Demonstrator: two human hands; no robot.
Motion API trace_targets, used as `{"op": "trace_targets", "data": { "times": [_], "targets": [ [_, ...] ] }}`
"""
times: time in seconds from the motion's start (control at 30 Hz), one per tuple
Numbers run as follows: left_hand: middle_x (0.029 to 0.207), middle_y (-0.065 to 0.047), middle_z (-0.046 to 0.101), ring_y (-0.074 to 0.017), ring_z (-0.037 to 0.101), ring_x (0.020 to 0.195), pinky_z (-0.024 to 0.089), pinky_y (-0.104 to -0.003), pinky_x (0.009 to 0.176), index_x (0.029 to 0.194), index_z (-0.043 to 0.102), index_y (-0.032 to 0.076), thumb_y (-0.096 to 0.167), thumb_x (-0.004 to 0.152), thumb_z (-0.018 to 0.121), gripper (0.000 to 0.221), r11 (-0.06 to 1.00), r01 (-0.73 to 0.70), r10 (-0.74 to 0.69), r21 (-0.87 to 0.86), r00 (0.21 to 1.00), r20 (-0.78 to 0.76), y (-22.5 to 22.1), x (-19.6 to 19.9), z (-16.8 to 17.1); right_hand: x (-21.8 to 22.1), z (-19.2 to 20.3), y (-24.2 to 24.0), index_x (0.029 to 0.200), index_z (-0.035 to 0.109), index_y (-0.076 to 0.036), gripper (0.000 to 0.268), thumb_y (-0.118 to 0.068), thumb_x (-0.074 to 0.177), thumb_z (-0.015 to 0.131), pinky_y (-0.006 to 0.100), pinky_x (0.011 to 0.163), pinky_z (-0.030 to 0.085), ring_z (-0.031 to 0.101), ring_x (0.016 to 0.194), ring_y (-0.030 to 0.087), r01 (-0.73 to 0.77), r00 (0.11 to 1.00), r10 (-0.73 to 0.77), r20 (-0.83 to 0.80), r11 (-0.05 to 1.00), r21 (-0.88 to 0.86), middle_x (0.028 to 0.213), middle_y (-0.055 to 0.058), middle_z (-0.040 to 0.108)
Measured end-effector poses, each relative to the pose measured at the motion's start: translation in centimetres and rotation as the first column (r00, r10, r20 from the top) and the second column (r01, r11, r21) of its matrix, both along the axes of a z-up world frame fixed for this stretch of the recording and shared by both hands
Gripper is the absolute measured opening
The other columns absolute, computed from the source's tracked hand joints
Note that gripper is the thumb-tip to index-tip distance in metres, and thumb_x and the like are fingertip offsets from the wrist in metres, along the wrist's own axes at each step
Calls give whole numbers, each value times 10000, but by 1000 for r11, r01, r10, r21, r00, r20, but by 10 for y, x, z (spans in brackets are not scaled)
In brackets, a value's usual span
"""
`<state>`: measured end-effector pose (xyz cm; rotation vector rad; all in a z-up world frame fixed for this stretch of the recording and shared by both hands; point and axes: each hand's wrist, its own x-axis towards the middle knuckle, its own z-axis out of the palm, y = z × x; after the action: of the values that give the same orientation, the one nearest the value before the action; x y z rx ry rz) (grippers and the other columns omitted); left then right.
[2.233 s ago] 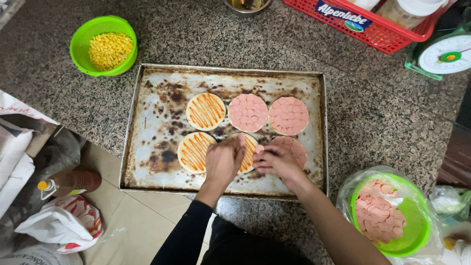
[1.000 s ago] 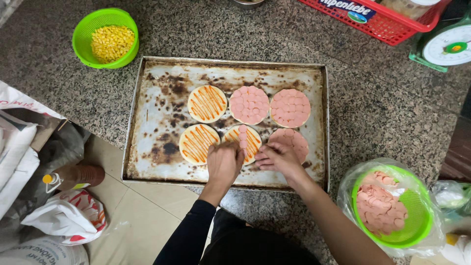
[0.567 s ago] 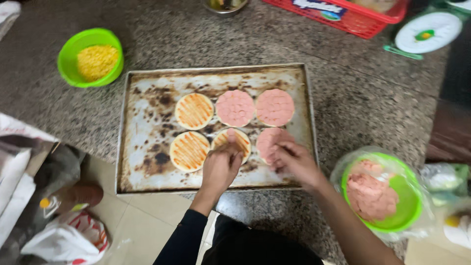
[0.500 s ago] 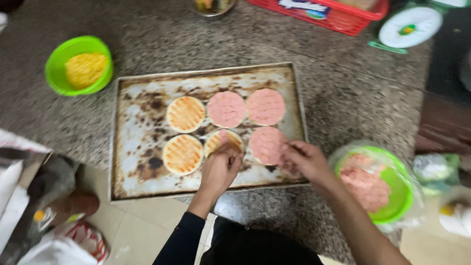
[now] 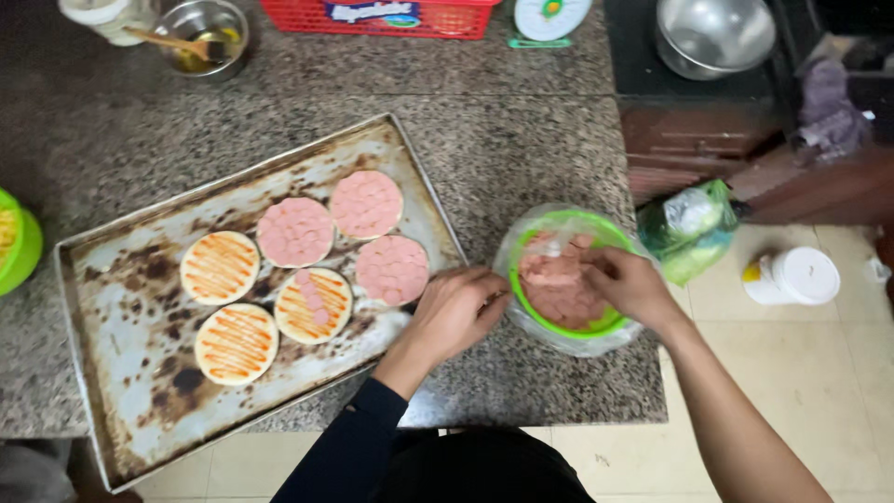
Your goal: The person places circular slices of processed meat onto small round dough bases on a baking tray by hand.
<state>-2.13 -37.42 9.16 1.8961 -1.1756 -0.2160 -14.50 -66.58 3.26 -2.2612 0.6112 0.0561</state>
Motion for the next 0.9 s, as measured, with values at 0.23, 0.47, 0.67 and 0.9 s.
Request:
{"op": "trace_targets", "data": {
  "times": [0.23, 0.47, 0.67, 0.9],
  "targets": [
    [924, -163, 712, -386, 688, 863, 543, -491, 796, 967, 728, 52, 183, 882, 689, 161, 981, 95, -101, 168, 994, 30, -29, -21, -14, 13, -8, 6, 1267, 619, -52, 503, -200, 807, 759, 470, 900, 547, 664, 1075, 389, -207, 959, 246, 141, 948, -242, 1200, 202, 682],
    [959, -155, 733, -386, 699, 870, 545, -488, 818, 982, 745, 60, 180, 870, 699, 171, 980, 66, -78, 188, 995, 56, -30, -23, -13, 32, -9, 25, 1038, 624, -34, 375, -336, 865, 762, 522, 850, 524, 639, 1010, 398, -247, 949, 305, 81, 877, -412, 1058, 193, 649],
    [1008, -143, 734, -384, 704, 876, 547, -491, 781, 990, 756, 67, 195, 882, 693, 179, 963, 4, -8, 270, 1000, 14, -27, -19, -5, 41, -23, 26, 1049, 640, -15, 312, -264, 876, 715, 503, 878, 527, 641, 1010, 393, -193, 968, 244, 58, 872, -449, 1079, 206, 650],
    [1053, -165, 730, -397, 703, 882, 557, -476, 806, 1015, 757, 50, 189, 876, 692, 207, 968, -38, 31, 248, 999, 32, -20, -17, 1, 35, -30, 20, 1029, 674, -39, 201, -95, 841, 633, 477, 860, 555, 666, 1011, 372, -225, 942, 330, 53, 743, -630, 1080, 190, 675]
  ]
}}
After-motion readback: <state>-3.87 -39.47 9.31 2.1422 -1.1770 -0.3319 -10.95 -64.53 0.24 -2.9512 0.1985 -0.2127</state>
